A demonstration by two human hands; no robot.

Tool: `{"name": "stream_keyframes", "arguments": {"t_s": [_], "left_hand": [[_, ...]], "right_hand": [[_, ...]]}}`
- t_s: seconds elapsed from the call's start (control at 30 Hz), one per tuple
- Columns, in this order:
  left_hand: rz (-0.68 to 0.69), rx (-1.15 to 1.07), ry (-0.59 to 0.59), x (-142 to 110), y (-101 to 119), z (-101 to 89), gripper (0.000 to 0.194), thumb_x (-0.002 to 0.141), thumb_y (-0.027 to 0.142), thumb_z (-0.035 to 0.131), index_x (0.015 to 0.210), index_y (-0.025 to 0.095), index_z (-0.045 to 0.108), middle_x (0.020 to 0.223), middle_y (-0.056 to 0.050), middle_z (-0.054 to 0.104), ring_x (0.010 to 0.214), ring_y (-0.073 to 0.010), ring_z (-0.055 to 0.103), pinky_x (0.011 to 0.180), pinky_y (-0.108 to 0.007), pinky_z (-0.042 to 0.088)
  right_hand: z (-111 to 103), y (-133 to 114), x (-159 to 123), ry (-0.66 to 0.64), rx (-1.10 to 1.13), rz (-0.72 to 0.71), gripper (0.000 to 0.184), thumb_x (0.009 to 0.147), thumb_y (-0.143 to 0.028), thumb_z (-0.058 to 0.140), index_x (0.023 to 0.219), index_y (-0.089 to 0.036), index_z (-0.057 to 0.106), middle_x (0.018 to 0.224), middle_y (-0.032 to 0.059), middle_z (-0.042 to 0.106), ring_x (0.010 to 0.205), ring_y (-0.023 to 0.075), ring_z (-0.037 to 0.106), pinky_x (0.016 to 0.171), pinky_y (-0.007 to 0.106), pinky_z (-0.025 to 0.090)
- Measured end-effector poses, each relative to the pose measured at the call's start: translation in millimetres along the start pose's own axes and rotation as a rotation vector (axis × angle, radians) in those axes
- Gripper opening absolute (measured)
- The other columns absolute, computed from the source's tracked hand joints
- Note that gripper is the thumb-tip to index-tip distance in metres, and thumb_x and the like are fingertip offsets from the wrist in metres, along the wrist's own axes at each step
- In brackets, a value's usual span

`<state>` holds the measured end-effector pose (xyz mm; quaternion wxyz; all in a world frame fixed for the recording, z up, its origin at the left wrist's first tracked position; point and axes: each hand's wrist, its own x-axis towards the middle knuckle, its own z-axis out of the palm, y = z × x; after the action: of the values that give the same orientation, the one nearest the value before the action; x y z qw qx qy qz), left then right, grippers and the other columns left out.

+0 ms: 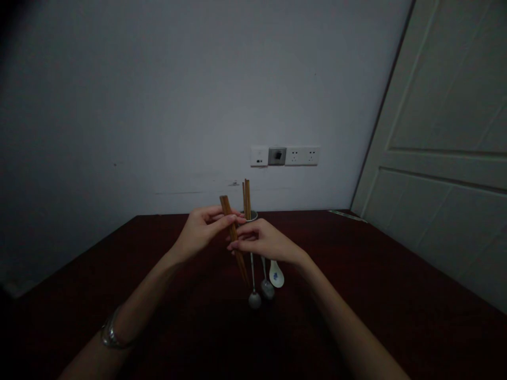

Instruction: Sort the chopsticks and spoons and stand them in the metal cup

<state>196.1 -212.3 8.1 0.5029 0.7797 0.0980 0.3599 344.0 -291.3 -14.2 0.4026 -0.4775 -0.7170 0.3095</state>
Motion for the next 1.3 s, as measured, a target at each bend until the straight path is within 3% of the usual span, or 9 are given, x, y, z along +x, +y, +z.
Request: {"name": "stream_keyframes", "arguments": {"t_s": [0.23, 0.37, 0.5, 0.7, 1.07, 1.3], "left_hand": [[-0.006, -0.003, -0.018, 4.6, -11.0, 0.1, 0.023, 0.076, 0.029, 0.056, 0.087, 0.011, 0.065, 0.088, -0.010, 0.068, 0.080, -0.0168, 0.063, 0.070, -0.029, 0.051], [-0.024, -0.016, -0.028, 5.8, -15.4, 0.6, 0.024, 0.076, 0.028, 0.056, 0.091, 0.011, 0.064, 0.087, -0.010, 0.069, 0.083, -0.0174, 0.063, 0.073, -0.030, 0.050], [-0.048, -0.043, -0.071, 3.9, -12.4, 3.2, 0.021, 0.076, 0.028, 0.057, 0.088, 0.012, 0.064, 0.087, -0.010, 0.069, 0.083, -0.0177, 0.063, 0.074, -0.031, 0.049], [-0.095, -0.072, -0.259, -1.2, -4.9, 7.9, 0.018, 0.074, 0.026, 0.059, 0.082, 0.011, 0.066, 0.082, -0.010, 0.069, 0.078, -0.0175, 0.064, 0.074, -0.032, 0.049], [-0.098, -0.089, -0.303, -5.3, -3.1, 8.5, 0.020, 0.075, 0.028, 0.059, 0.084, 0.012, 0.067, 0.078, -0.009, 0.069, 0.077, -0.0181, 0.064, 0.073, -0.032, 0.050], [-0.078, -0.138, -0.308, -5.8, -3.2, 8.3, 0.016, 0.075, 0.026, 0.059, 0.080, 0.012, 0.066, 0.075, -0.008, 0.069, 0.074, -0.0167, 0.065, 0.069, -0.029, 0.051]], "right_hand": [[-13.1, -0.3, -4.6, 0.092, -0.178, 0.011, 0.026, 0.075, -0.034, 0.058, 0.091, -0.016, 0.068, 0.085, 0.0029, 0.068, 0.075, 0.0146, 0.061, 0.069, 0.029, 0.050], [-28.0, -17.3, -18.5, 0.356, -0.382, -0.047, 0.025, 0.079, -0.035, 0.053, 0.091, -0.020, 0.069, 0.087, 0.0034, 0.069, 0.078, 0.0173, 0.062, 0.072, 0.032, 0.050], [-26.1, -37.8, -28.8, 0.620, -0.525, -0.195, 0.025, 0.078, -0.034, 0.055, 0.095, -0.021, 0.068, 0.088, 0.0051, 0.069, 0.078, 0.0182, 0.063, 0.069, 0.031, 0.051], [-6.0, -49.3, -27.2, 0.604, -0.579, -0.320, 0.025, 0.077, -0.031, 0.056, 0.100, -0.023, 0.065, 0.086, 0.0046, 0.068, 0.074, 0.0150, 0.061, 0.060, 0.026, 0.050], [-1.5, -46.3, -20.9, 0.679, -0.499, -0.351, 0.019, 0.076, -0.029, 0.057, 0.090, -0.023, 0.068, 0.081, 0.0046, 0.066, 0.073, 0.0145, 0.059, 0.057, 0.026, 0.049], [-1.0, -41.5, -17.5, 0.641, -0.443, -0.338, 0.017, 0.076, -0.029, 0.058, 0.088, -0.021, 0.068, 0.079, 0.0038, 0.067, 0.071, 0.0136, 0.060, 0.059, 0.025, 0.049]]}}
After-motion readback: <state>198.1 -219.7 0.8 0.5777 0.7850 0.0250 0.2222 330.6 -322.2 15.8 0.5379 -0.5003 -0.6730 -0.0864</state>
